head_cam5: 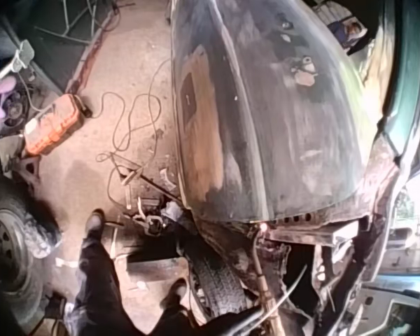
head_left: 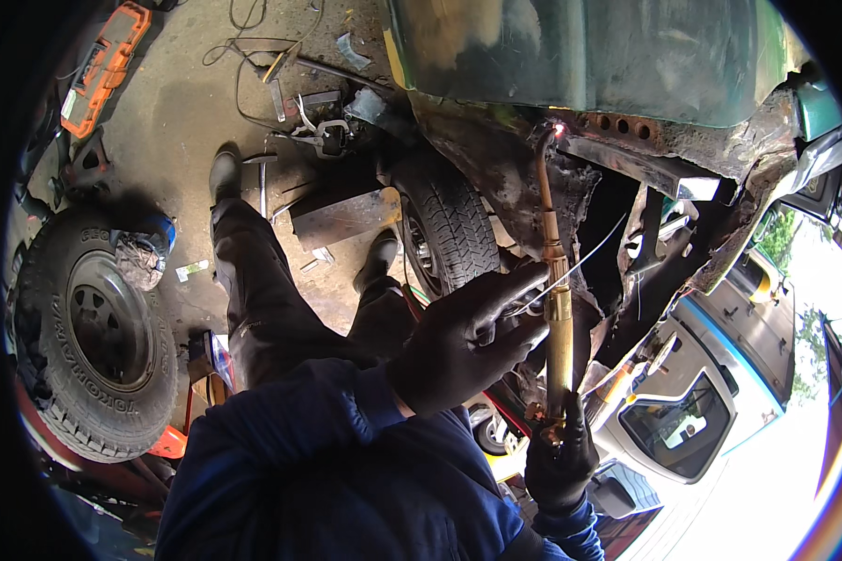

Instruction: The person welds the front frame of a green car using a welding torch and filler rod, then uses pliers to remove a metal piece from the welded area. The person continues to weld and adjust the frame throughout the clip.

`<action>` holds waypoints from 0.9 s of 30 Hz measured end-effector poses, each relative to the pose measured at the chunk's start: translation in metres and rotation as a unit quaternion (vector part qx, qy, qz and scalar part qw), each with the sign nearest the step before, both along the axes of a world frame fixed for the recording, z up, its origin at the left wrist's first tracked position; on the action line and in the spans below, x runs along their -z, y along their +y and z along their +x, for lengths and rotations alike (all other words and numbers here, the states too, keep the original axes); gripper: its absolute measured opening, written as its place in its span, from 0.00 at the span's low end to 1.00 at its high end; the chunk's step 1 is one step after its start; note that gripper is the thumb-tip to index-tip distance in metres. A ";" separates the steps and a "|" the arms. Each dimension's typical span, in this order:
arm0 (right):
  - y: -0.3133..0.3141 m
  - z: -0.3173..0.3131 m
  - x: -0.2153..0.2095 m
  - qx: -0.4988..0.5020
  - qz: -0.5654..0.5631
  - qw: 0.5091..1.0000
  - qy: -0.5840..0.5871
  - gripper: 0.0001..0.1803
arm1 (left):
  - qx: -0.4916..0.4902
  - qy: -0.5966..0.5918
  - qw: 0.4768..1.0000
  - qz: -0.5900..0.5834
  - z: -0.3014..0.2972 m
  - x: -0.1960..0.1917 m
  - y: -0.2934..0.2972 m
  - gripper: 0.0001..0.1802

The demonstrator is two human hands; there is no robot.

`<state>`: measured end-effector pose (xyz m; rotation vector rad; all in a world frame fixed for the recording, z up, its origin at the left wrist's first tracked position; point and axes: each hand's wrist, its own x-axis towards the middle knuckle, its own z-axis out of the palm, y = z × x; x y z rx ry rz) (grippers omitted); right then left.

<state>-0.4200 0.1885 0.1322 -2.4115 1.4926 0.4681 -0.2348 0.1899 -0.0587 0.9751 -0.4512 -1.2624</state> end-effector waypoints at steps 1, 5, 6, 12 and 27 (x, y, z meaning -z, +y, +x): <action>0.000 0.000 0.000 -0.001 0.002 1.000 0.003 0.40 | -0.002 0.001 1.000 -0.001 0.000 0.001 0.000 0.37; -0.001 -0.001 -0.002 -0.038 -0.009 0.999 0.012 0.40 | 0.005 0.004 1.000 -0.002 0.000 0.002 0.000 0.37; 0.000 0.000 -0.002 -0.017 0.003 1.000 0.007 0.40 | 0.009 0.006 1.000 -0.002 0.001 0.002 0.000 0.37; 0.005 0.008 -0.009 0.019 0.022 0.999 0.024 0.40 | -0.008 -0.025 1.000 -0.017 0.005 0.004 0.000 0.37; 0.008 0.029 -0.015 0.038 0.024 0.998 0.041 0.42 | 0.014 0.030 0.999 0.002 0.013 0.000 0.004 0.36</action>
